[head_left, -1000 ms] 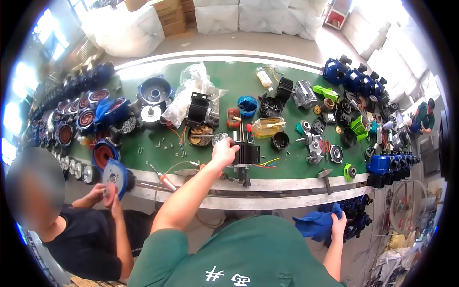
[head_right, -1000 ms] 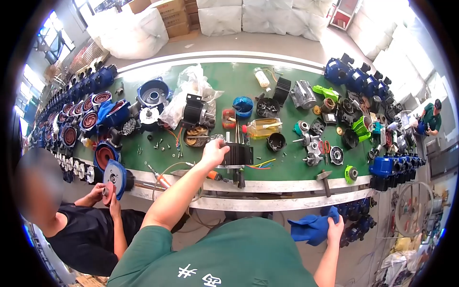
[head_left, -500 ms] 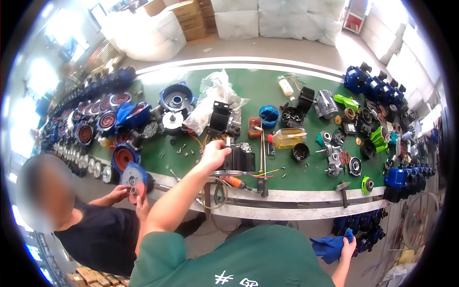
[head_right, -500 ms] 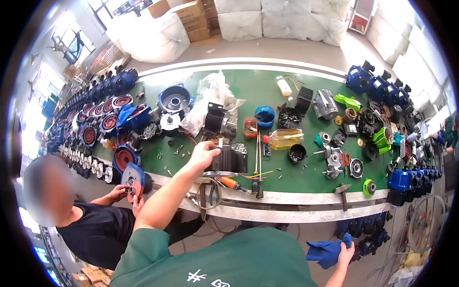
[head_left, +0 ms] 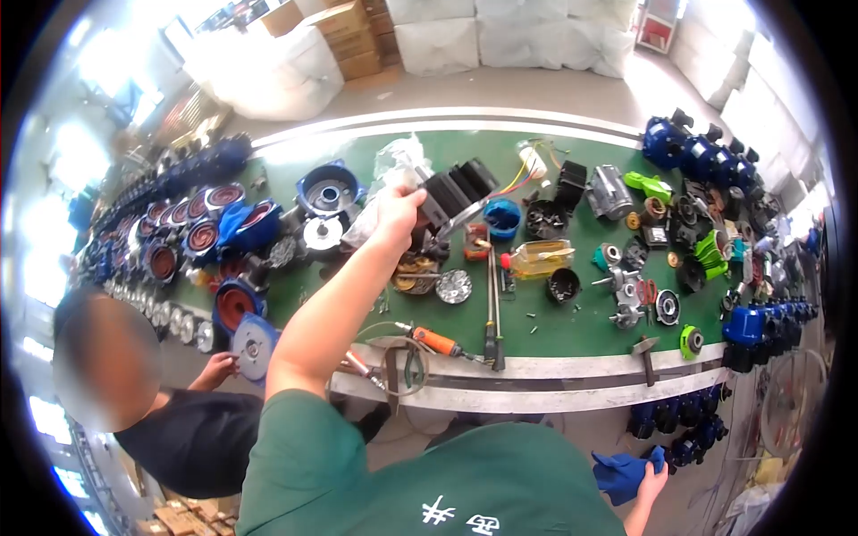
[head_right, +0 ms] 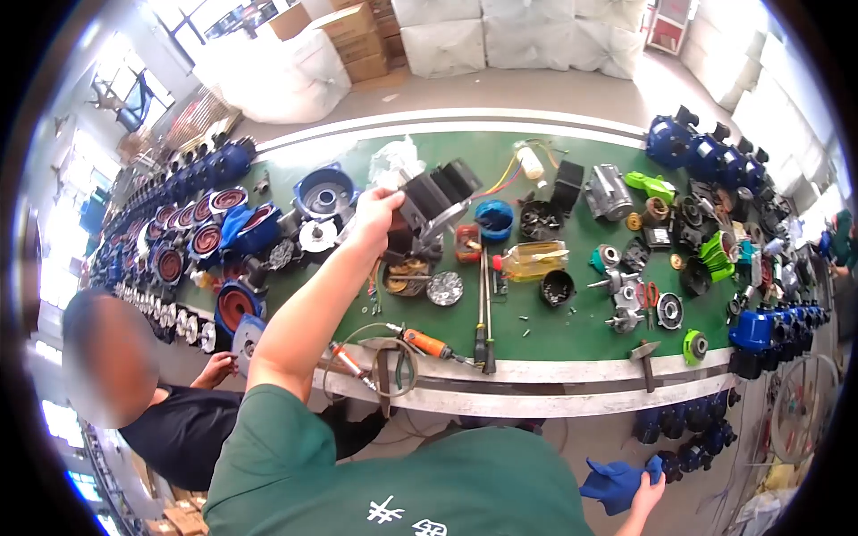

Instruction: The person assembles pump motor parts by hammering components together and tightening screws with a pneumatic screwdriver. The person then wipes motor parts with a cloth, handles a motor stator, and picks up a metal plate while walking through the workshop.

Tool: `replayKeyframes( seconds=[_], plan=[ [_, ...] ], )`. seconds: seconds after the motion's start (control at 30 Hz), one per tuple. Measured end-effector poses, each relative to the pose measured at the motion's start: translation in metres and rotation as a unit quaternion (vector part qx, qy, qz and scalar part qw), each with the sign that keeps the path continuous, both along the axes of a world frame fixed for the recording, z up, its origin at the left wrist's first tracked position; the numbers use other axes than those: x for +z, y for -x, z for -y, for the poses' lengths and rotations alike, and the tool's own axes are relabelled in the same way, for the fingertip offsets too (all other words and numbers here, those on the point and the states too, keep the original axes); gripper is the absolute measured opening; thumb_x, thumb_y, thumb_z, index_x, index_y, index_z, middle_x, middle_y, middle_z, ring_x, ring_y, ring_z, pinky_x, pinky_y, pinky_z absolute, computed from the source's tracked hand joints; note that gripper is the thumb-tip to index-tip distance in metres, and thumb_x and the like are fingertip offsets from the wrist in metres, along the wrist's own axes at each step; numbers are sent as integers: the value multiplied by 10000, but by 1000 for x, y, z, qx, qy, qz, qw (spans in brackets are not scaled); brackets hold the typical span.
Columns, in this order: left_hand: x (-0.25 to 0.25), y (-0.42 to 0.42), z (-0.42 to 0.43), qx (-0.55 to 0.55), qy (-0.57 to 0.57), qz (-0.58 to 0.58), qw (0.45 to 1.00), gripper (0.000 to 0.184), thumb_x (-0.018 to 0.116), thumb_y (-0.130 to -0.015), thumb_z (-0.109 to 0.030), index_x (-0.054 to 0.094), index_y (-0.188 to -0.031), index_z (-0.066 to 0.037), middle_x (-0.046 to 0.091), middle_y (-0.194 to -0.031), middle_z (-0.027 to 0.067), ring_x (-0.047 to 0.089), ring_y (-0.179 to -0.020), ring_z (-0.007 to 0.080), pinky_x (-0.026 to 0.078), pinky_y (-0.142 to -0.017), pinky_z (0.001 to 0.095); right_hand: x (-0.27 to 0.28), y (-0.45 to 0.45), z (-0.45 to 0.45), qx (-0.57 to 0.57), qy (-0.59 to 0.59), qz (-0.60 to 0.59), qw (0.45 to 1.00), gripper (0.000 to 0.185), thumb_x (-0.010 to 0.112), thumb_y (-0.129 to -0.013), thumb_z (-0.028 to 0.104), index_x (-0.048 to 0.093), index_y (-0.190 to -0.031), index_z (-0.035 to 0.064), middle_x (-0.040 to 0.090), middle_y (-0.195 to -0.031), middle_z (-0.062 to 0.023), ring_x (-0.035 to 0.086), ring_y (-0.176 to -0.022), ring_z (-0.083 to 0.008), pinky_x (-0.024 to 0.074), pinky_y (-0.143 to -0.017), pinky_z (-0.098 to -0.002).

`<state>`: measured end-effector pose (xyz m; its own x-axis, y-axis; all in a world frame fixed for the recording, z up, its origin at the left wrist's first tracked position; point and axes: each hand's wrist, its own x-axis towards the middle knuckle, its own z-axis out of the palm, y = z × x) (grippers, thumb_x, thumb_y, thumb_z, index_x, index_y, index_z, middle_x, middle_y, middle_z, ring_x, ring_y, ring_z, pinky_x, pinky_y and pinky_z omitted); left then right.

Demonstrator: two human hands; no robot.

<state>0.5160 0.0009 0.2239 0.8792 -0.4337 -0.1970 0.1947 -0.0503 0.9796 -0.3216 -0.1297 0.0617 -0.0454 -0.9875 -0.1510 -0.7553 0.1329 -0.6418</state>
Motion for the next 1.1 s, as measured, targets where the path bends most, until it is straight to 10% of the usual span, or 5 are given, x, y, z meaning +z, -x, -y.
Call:
replayKeyframes(
  seconds=[0.27, 0.53, 0.63, 0.9, 1.1],
  plan=[
    [36, -17, -75, 43, -110, -23, 993, 224, 680, -864, -104, 639, -1066, -16, 692, -887, 94, 686, -668, 208, 577, -631, 377, -23, 44, -21, -1, -64, -10, 998, 403, 671, -870, 102, 577, -1210, -94, 648, -1117, -165, 607, -1003, -248, 470, -936, -337],
    [-30, -30, -184, 74, -175, -16, 982, 98, 628, -884, -107, 643, -943, -30, 681, -788, 70, 677, -616, 213, 564, -597, 388, -76, 52, -19, 30, -54, -20, 998, 402, 689, -777, 100, 620, -1129, -82, 674, -1062, -203, 642, -975, -268, 494, -899, -369],
    [-35, -38, -202, 114, -180, -28, 977, 87, 634, -881, -95, 634, -948, -39, 670, -784, 73, 668, -602, 226, 555, -581, 385, -46, 30, -20, 63, -177, -127, 974, 396, 661, -919, 238, 651, -1269, 54, 686, -1150, -193, 629, -1048, -294, 463, -956, -384],
    [-23, -99, -180, 233, -16, -85, 969, 269, 639, -892, -72, 540, -1131, 0, 680, -917, 153, 684, -690, 289, 564, -624, 433, -50, 42, -44, 123, -149, -153, 969, 385, 631, -912, 206, 644, -1263, 48, 682, -1148, -188, 626, -1079, -311, 464, -960, -389],
    [-35, -155, -125, 173, -110, -4, 979, 145, 671, -866, -7, 634, -1005, 0, 658, -923, 138, 678, -736, 288, 579, -599, 445, -39, 49, -59, 127, -178, -163, 962, 360, 585, -924, 147, 632, -1266, 44, 672, -1188, -178, 617, -1110, -317, 456, -973, -378]
  ],
)
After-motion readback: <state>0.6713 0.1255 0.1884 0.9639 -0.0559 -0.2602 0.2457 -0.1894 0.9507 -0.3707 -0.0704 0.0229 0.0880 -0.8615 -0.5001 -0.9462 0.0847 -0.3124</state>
